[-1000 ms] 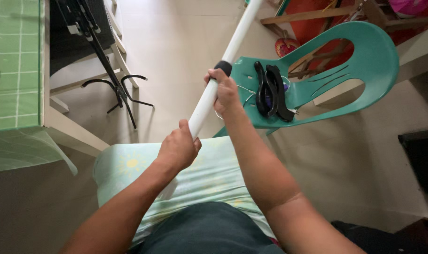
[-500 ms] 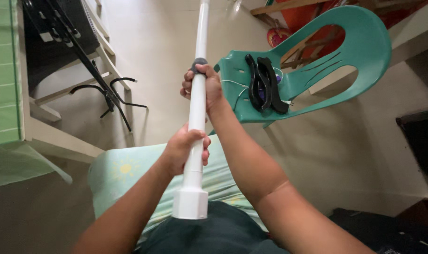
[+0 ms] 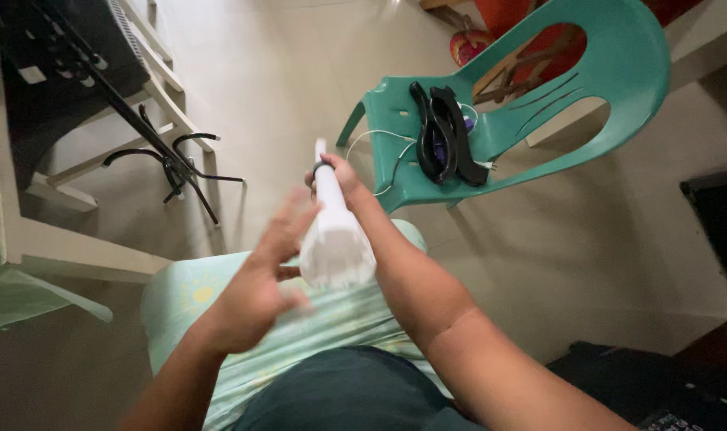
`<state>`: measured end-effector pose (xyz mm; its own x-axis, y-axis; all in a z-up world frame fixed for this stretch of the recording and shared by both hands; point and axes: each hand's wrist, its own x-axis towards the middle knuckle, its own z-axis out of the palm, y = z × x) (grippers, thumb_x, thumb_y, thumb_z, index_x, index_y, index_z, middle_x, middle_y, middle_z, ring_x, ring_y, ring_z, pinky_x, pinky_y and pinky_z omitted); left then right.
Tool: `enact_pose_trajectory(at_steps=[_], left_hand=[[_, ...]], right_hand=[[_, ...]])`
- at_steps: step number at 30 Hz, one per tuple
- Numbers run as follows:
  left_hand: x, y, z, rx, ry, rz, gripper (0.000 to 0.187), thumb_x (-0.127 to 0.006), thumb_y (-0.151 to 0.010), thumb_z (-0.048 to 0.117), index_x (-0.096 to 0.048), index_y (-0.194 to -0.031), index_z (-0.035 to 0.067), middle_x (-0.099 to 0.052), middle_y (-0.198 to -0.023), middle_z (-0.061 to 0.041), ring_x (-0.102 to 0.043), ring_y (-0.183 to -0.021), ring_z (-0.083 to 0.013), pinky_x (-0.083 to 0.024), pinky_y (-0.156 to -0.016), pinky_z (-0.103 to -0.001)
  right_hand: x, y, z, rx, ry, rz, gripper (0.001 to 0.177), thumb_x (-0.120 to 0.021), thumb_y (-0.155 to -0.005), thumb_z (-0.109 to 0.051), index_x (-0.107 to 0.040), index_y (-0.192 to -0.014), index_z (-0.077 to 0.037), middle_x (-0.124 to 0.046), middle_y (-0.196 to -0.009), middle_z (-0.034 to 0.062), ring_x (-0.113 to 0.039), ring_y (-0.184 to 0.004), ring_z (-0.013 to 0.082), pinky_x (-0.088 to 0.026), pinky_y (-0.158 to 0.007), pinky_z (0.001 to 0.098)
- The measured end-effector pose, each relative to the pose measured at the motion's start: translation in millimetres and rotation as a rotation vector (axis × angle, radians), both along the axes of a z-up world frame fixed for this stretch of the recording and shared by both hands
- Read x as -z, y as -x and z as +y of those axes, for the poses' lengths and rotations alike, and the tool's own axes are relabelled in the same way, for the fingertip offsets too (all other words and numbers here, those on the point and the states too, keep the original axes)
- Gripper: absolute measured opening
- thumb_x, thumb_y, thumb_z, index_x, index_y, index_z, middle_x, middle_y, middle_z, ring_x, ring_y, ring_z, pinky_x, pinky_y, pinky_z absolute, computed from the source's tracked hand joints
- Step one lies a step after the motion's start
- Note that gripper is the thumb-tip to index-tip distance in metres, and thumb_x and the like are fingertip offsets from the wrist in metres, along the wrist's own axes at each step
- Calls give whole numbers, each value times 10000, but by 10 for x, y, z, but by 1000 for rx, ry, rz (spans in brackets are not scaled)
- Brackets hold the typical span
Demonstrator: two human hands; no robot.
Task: The person assembles a small electric fan by attaching a black curved stand to a white pole, then mounting a purple fan motor unit onto the pole. They attach three purple fan blades to the motor hub and connect the power cable to the motor.
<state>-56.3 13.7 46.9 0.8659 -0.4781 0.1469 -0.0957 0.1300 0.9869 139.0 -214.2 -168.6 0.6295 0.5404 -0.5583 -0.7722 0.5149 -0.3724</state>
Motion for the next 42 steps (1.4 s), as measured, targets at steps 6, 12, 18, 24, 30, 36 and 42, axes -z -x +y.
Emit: enact_pose_trajectory(at_steps=[6, 12, 18, 24, 30, 36, 42], left_hand=[[138, -151, -453, -194, -377, -496, 635, -829, -799, 154, -530, -1352, 67, -639, -1379, -148, -701, -1128, -328, -592, -819, -400], [314, -575, -653, -240, -469, -278, 427, -815, -791, 141, -669, -1186, 69, -753, -1060, -118, -741, -982, -285, -589, -852, -376], [584, -844, -808, -78, -402, 125, 707, -833, -739, 258, -522, -1334, 39, -686, -1182, -99, -684, -1065, -209, -535, -930, -331], [896, -926, -990, 11, -196, 232, 831, -792, -791, 386, -434, -1459, 45, -611, -1327, -100, -614, -1196, -201, -497, -1024, -354], [1161, -932, -1030, 102, -61, 378, 913, -792, -795, 427, -376, -1510, 40, -564, -1365, -107, -562, -1247, -218, -474, -1056, -372], [1229, -862, -991, 109, -64, 359, 891, -796, -796, 352, -361, -1508, 40, -564, -1347, -103, -563, -1236, -199, -464, -1057, -355], [1132, -748, -955, 80, -143, 349, 858, -819, -752, 292, -387, -1450, 42, -581, -1294, -105, -608, -1174, -190, -502, -1006, -353]], right_hand=[[-179, 529, 342, -137, 489, -123, 400, -556, -915, -486, -644, -844, -102, -637, -720, 79, -609, -624, 249, -511, -604, 427], [69, 270, -952, 24, 1559, -662, 249, -767, -845, -287, -724, -967, -74, -740, -936, 109, -693, -871, 241, -555, -798, 440], [95, 296, -2934, 204, 2370, -787, 534, -778, -741, -174, -635, -1245, -68, -629, -1218, 198, -526, -1141, 472, -452, -938, 561], [175, 475, -3228, -347, 2196, -631, 778, -864, -705, -239, -536, -1406, -152, -601, -1317, 127, -496, -1249, 418, -419, -991, 596], [41, 524, -3279, -362, 2212, -673, 485, -778, -826, -238, -633, -1257, -69, -679, -1256, 164, -612, -1171, 403, -491, -999, 535], [-421, 690, -3346, 189, 2046, -543, 490, -624, -870, -258, -575, -1284, -2, -701, -1110, 212, -683, -1012, 368, -534, -923, 495], [-1127, 967, -2669, 620, 181, -539, 451, -583, -928, -322, -583, -1223, 20, -676, -1045, 157, -667, -977, 328, -564, -974, 506]])
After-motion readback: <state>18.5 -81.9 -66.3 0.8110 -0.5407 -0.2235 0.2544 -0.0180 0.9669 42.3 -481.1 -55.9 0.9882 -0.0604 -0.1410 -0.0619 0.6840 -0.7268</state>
